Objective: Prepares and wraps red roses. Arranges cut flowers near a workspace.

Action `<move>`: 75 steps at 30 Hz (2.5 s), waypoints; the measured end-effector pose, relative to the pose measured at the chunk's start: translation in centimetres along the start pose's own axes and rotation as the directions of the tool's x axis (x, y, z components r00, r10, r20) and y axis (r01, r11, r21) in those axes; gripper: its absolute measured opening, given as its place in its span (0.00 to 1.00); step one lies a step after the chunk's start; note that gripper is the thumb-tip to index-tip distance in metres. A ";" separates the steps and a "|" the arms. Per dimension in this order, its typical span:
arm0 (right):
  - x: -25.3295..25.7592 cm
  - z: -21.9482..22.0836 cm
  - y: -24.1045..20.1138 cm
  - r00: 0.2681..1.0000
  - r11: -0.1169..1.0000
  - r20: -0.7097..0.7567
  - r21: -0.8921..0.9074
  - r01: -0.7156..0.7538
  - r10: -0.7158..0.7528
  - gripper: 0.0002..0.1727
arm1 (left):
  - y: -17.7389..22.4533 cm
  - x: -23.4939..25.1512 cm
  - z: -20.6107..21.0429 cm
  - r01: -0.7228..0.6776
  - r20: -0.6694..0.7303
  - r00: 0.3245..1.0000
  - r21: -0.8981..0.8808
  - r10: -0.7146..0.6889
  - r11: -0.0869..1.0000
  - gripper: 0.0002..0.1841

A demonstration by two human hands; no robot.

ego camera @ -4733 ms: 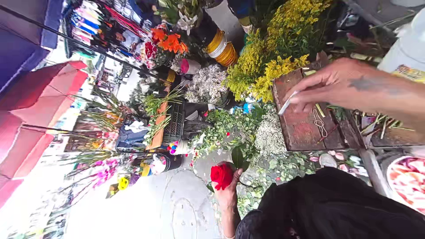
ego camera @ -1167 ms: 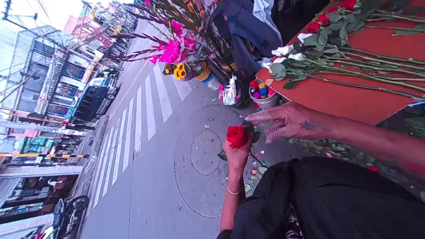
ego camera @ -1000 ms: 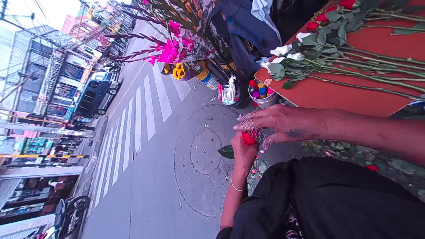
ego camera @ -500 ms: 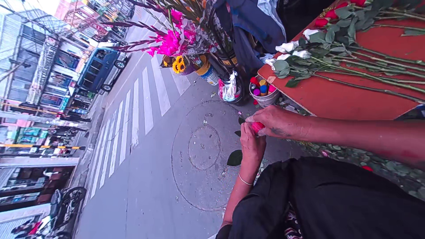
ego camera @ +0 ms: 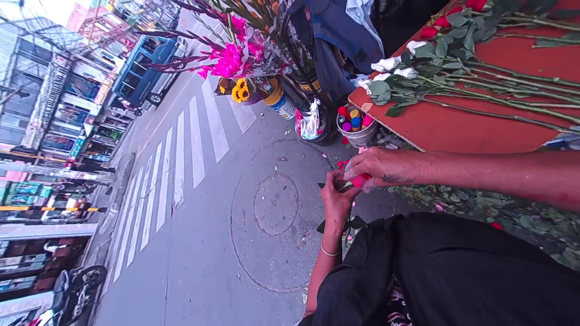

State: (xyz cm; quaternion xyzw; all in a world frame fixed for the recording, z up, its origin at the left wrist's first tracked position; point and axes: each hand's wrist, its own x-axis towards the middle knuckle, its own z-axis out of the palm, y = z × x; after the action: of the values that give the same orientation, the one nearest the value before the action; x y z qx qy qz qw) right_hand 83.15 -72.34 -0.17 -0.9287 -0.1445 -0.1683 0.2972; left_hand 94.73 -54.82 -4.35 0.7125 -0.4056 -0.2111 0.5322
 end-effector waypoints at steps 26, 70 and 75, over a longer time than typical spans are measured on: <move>-4.5 -2.0 -1.8 0.973 0.975 -0.229 -0.218 -0.031 -0.021 0.12 | -3.7 0.6 0.9 0.108 -0.006 0.994 0.183 -0.108 0.977 0.06; -8.4 -9.0 -5.9 0.982 0.725 -0.186 0.673 0.149 -0.029 0.14 | 13.5 -5.6 4.7 -0.155 0.263 0.901 -0.544 0.344 0.824 0.04; -8.1 -8.5 -6.4 0.996 0.701 0.003 0.710 -0.067 0.093 0.12 | 13.0 -5.1 4.8 -0.148 0.207 0.918 -0.613 0.339 0.776 0.02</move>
State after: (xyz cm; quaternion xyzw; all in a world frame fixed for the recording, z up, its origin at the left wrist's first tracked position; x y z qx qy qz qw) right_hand 71.56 -73.83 6.37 -0.7458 -0.1528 -0.1022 0.6404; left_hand 83.68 -54.90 5.43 0.4127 -0.4875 -0.3616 0.6792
